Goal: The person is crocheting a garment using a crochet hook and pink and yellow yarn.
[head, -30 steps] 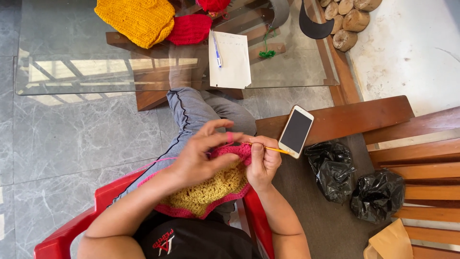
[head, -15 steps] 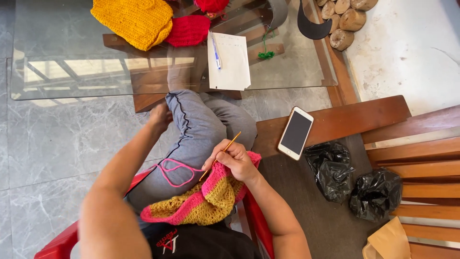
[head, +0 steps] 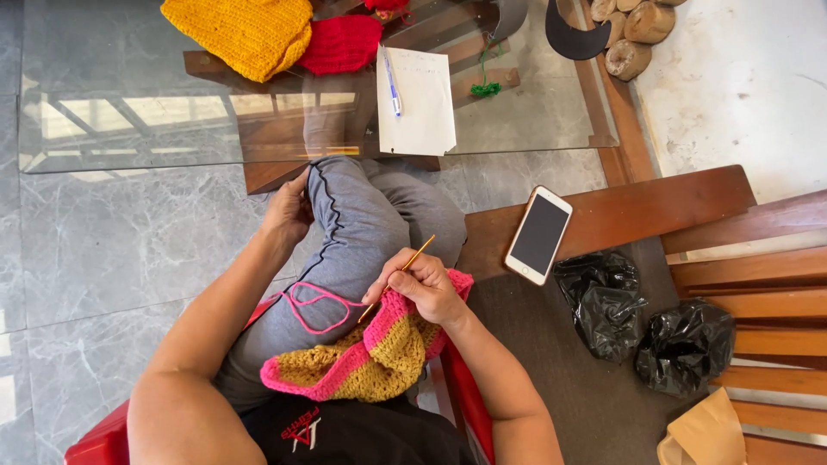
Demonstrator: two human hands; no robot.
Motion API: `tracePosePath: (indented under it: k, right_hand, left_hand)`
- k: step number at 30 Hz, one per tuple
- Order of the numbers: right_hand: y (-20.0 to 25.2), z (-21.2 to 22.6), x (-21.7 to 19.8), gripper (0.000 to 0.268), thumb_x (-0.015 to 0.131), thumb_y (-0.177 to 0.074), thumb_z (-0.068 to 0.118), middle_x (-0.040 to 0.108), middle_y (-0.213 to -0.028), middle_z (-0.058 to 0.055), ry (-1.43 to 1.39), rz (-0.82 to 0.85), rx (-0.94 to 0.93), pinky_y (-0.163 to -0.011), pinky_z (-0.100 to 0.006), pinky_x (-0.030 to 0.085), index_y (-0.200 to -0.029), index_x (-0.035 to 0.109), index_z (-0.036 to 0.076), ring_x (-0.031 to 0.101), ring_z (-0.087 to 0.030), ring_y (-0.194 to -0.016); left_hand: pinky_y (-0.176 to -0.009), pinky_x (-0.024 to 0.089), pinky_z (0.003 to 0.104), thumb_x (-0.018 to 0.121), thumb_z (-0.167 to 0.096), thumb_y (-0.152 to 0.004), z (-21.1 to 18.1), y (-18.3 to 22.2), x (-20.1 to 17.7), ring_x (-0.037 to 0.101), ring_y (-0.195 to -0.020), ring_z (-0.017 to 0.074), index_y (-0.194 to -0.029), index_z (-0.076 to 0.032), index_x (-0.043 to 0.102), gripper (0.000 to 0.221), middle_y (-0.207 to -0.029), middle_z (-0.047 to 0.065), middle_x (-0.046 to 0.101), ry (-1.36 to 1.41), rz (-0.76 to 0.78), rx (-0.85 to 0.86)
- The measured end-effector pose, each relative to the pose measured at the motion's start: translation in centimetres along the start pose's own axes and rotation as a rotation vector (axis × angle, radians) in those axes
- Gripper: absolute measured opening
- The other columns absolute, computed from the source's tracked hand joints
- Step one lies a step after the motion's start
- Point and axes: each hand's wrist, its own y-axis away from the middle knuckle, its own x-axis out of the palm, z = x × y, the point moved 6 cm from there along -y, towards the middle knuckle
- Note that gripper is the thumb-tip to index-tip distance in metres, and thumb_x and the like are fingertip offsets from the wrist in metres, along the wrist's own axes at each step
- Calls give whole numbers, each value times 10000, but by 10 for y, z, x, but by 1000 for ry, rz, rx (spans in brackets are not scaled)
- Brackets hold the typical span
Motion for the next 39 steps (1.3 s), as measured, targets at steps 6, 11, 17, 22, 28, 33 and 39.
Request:
tracePosePath:
  k: [6, 11, 17, 22, 28, 33, 39]
  right_hand:
    - [1, 1, 2, 176, 544, -1129, 178, 746, -1007, -163, -8, -4, -10, -971, -413, 605, -1137, 597, 10, 746, -257, -1009]
    - [0, 4, 2, 186, 544, -1121, 188, 746, -1010, -159, 3, -1, -4, -961, -405, 608, -1142, 596, 11, 746, -250, -1003]
    - [1, 2, 0, 178, 547, -1125, 182, 746, -1004, -158, 8, 6, -5, -963, -403, 609, -1139, 601, 13, 745, -248, -1000]
    - [0, 3, 3, 174, 544, -1132, 180, 747, -1001, -159, 2, 9, -18, -973, -408, 607, -1135, 602, 16, 747, -253, -1007]
    - [-1, 5, 3, 180, 544, -1128, 189, 748, -1003, -158, 16, 16, -16, -958, -407, 614, -1136, 603, 19, 749, -249, -1002]
    - [0, 1, 0, 178, 549, -1126, 188, 749, -1000, -159, 6, 5, 10, -951, -409, 615, -1137, 604, 20, 751, -254, -998]
    - [0, 0, 2, 165, 551, -1129, 182, 751, -997, -161, -3, 3, -3, -959, -414, 611, -1134, 603, 25, 750, -258, -999]
  left_hand:
    - [-1011, 557, 426, 722, -302, -904, -1, -11, 27, 712, -1089, 248, -1187, -24, 702, 397, -1160, 108, 753, 60, 172, -3]
    - [-1039, 530, 456, 686, -374, -925, 14, -8, 17, 706, -1121, 265, -1215, -28, 702, 452, -1196, 121, 749, 136, 112, -80]
    - [-1040, 524, 435, 705, -294, -1011, 3, -19, 1, 672, -1110, 243, -1205, -22, 696, 334, -1171, 103, 731, 37, 36, 51]
    - [-1000, 560, 422, 658, -276, -966, 5, -16, 22, 705, -1075, 251, -1174, -16, 700, 335, -1133, 108, 758, 90, 163, 7]
    - [-1031, 535, 380, 636, -313, -984, 11, 8, 3, 699, -1109, 207, -1228, -46, 686, 365, -1158, 77, 749, 58, 77, -55]
    - [-1050, 504, 374, 649, -264, -1040, 10, 11, -18, 667, -1116, 192, -1248, -38, 688, 309, -1160, 61, 729, -24, 34, -13]
    - [-1028, 541, 426, 525, -252, -988, 4, -27, 18, 697, -1080, 263, -1176, 9, 691, 362, -1143, 131, 745, 77, 139, 43]
